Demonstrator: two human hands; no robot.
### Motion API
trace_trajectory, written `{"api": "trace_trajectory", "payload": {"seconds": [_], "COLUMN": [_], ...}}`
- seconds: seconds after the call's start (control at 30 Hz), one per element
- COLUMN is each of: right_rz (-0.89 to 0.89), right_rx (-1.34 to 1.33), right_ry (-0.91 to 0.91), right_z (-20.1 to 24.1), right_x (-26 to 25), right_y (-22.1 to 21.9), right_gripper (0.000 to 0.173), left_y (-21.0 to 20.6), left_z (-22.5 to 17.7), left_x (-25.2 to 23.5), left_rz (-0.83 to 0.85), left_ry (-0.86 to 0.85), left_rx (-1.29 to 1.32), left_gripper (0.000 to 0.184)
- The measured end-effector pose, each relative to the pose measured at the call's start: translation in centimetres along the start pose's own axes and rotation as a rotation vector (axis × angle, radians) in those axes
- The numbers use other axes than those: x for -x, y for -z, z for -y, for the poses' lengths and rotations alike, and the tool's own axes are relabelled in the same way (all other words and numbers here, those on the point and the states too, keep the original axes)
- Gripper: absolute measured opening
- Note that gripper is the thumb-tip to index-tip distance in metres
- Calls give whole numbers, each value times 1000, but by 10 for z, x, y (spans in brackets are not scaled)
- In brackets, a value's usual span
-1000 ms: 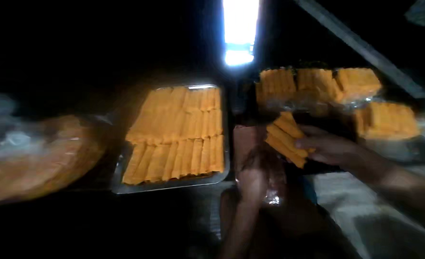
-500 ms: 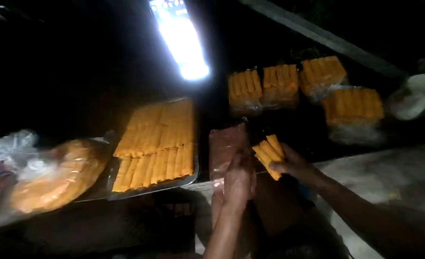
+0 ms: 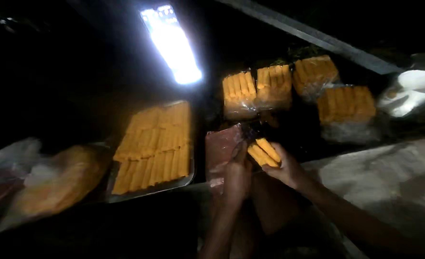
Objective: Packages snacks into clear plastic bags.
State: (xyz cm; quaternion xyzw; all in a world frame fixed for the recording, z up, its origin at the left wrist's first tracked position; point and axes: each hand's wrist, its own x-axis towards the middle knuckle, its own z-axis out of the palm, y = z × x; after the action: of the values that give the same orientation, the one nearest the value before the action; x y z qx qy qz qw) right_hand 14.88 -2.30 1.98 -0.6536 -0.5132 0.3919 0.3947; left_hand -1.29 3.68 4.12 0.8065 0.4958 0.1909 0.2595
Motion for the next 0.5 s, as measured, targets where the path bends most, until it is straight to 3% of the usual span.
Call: {"api": "trace_trajectory", "payload": {"seconds": [0.2,0.4,0.5], "right_rz": [101,109,88], "right_rx": [269,415,355], "right_ry": [78,74,8], "right_z": [3,15,18], "right_x": [0,-2,-6], "right_y": [4,8,13], "right_gripper": [62,58,57], "left_y": [2,-17,-27], "left_z": [-11,-19,-19], "left_x": [-7,-1,4], "left_rz": [64,-86,-156], "left_ry": [-81,-364,-445], "left_rx": [-81,-305,-377], "left_gripper": [49,43,42]}}
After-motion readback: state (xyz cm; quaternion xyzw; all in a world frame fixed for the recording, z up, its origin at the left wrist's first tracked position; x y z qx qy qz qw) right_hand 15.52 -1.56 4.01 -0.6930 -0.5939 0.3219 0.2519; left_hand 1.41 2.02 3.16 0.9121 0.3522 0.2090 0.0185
